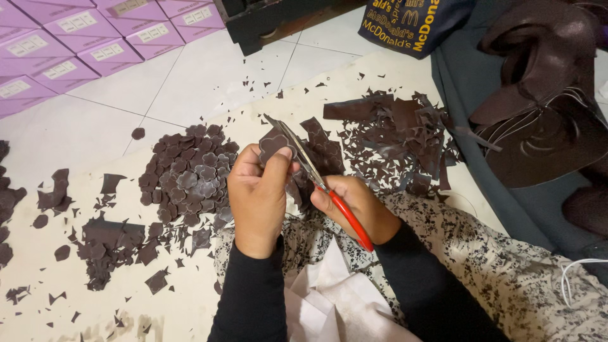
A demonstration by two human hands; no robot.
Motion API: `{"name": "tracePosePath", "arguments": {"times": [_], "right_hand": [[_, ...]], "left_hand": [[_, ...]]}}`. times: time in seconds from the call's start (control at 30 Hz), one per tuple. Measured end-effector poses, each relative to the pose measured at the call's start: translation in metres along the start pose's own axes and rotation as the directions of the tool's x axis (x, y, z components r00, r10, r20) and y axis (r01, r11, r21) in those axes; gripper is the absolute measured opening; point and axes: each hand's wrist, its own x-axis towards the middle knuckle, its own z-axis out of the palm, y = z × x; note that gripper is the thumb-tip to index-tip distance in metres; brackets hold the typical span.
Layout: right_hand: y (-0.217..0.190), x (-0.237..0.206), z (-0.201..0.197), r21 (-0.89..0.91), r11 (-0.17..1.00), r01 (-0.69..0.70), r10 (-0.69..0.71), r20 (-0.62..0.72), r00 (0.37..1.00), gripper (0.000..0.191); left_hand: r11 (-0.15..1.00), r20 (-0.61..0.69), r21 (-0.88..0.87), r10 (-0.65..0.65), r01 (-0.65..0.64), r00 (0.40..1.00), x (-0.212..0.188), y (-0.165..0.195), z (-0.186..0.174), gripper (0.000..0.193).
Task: The person uses red-handled scissors to cut flower-shaped pieces from a strip of dark brown material. They hold the material with their left hand and cut with their right, placing the finished pieces into a growing pile on the floor.
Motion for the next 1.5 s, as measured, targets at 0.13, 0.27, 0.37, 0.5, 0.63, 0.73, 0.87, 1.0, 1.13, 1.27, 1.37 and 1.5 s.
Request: {"name": "tracePosePath", "arguments": {"times": [0.13,0.27,0.37,0.5,0.63,0.73,0.87,1.0,1.13,1.27,1.37,1.5], "right_hand": [[0.002,0.0,0.001,0.011,1.0,-0.017,0.017,0.005,1.0,0.052],[0.003,-0.001,-0.001,0.053,0.997,-0.057,0.055,0.034,0.998,0.051],[0.003,-0.001,-0.003,0.107,0.992,-0.073,0.067,0.06,0.996,0.05],[0.003,0.001,-0.004,0.007,1.0,0.02,-0.02,0.036,0.999,0.05],[0.002,0.002,-0.004,0.01,1.0,0.023,-0.023,0.029,0.999,0.047],[0.003,0.001,-0.004,0.003,1.0,0.006,-0.006,0.023,1.0,0.047],[0.006,0.0,-0.004,0.035,0.998,-0.054,0.053,0.028,0.998,0.048],[0.008,0.001,-0.005,0.04,0.998,-0.056,0.053,0.063,0.997,0.049],[0.009,0.0,-0.006,0.095,0.994,-0.048,0.039,0.093,0.995,0.047],[0.011,-0.001,-0.008,0.091,0.995,-0.04,0.032,0.084,0.996,0.052],[0.013,0.0,-0.008,0.096,0.994,-0.056,0.049,0.08,0.996,0.055],[0.014,0.0,-0.009,0.074,0.995,-0.069,0.064,0.074,0.995,0.056]], "left_hand": [[0.999,0.005,-0.027,0.018,-0.018,1.0,0.0,0.0,0.0,0.004],[0.999,0.012,-0.023,0.034,-0.033,0.999,0.001,0.001,-0.002,0.003],[0.999,0.008,-0.028,0.022,-0.022,1.0,0.002,0.002,-0.002,0.003],[1.0,0.004,-0.013,0.022,-0.022,1.0,0.003,0.003,-0.001,0.004],[1.0,0.004,0.006,0.029,-0.029,1.0,0.003,0.004,-0.002,0.004],[1.0,0.001,-0.004,0.023,-0.023,1.0,0.004,0.004,-0.002,0.004],[1.0,-0.007,-0.011,-0.002,0.002,1.0,0.005,0.003,-0.002,0.005],[0.999,-0.003,0.054,-0.005,0.005,1.0,0.004,0.002,-0.005,0.005],[0.998,0.073,0.063,-0.018,0.013,0.997,0.004,-0.002,-0.007,0.006],[0.999,0.058,0.044,-0.025,0.023,0.998,0.004,-0.004,-0.007,0.006],[0.999,0.05,0.032,-0.029,0.027,0.998,0.004,-0.004,-0.006,0.006],[0.999,0.033,0.039,-0.031,0.03,0.999,0.003,-0.004,-0.005,0.005]]}}
